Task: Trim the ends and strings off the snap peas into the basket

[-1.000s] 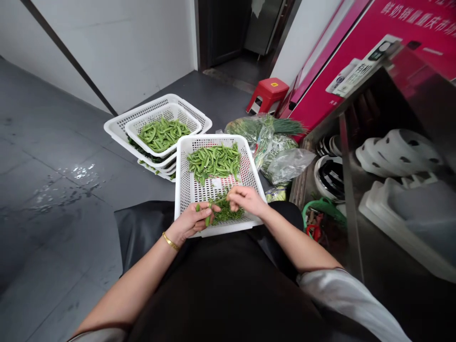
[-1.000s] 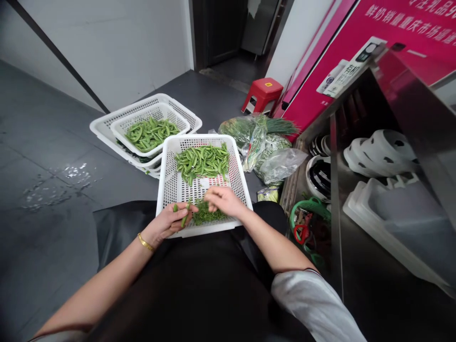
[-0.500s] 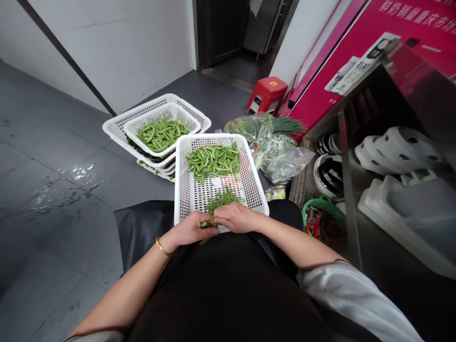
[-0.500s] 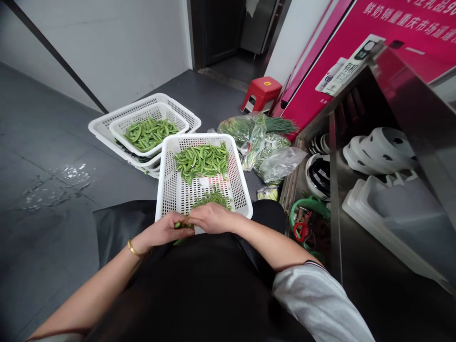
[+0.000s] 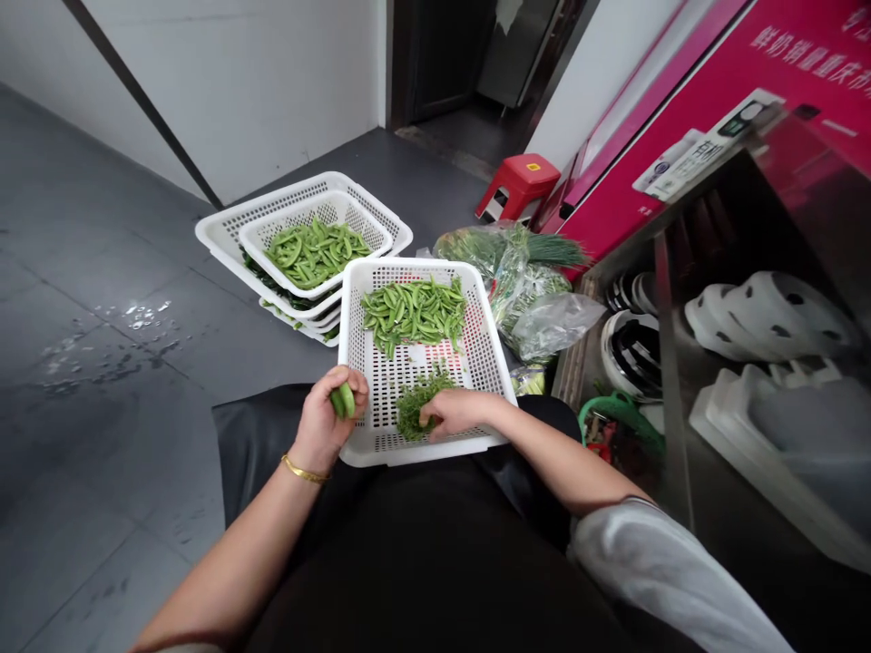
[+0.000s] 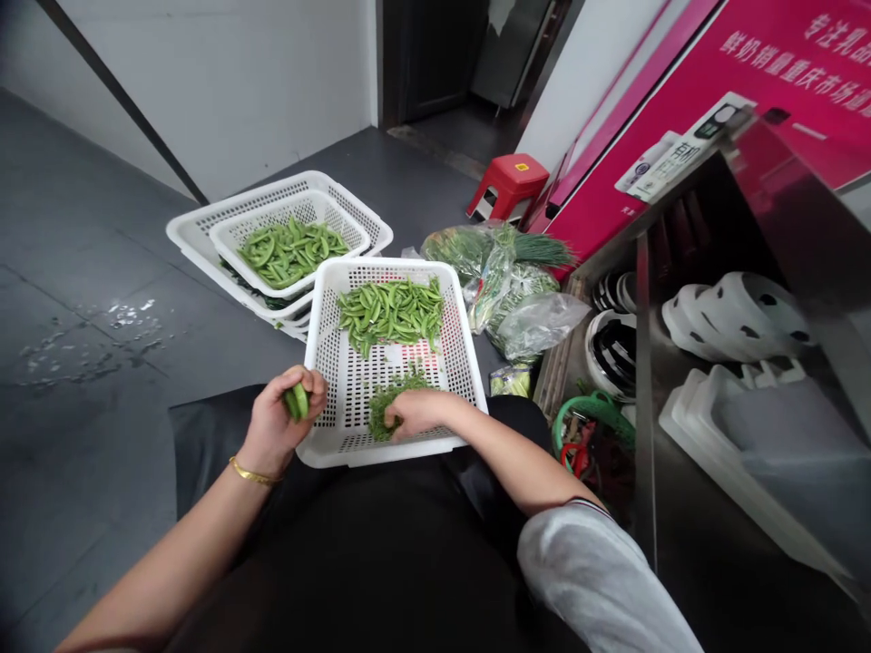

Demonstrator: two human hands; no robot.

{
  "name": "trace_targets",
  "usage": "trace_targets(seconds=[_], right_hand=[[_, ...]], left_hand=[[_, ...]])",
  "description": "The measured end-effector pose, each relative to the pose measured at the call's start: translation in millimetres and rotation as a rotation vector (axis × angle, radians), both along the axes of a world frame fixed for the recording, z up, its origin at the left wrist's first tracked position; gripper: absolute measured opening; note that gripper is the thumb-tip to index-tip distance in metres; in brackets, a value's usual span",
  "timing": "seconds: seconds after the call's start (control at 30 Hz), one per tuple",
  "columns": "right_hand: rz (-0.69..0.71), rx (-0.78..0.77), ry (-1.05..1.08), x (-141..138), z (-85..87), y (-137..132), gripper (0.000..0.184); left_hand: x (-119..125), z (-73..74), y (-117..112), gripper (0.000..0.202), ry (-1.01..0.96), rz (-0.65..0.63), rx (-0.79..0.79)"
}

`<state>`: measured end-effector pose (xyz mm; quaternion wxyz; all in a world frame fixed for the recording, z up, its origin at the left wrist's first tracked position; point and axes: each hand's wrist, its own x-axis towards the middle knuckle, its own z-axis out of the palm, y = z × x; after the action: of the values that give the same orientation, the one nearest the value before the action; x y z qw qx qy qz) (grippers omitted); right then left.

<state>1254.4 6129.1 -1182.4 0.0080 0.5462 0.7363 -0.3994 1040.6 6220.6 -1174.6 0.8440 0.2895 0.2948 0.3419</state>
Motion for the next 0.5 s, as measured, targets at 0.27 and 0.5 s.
trace_targets(seconds=[0.27,0.5], right_hand=[[-0.447,0.160,-0.551,47,-27.7,99,0.035],[-0.503,0.214,-0.439,24,-17.8,65,0.022]], left_hand=[[11,-13.9,-15,0.021,-0.007,-0.335,-0.177],[19,-18.9,-13,0.029,0.359,-0.249,0.032]])
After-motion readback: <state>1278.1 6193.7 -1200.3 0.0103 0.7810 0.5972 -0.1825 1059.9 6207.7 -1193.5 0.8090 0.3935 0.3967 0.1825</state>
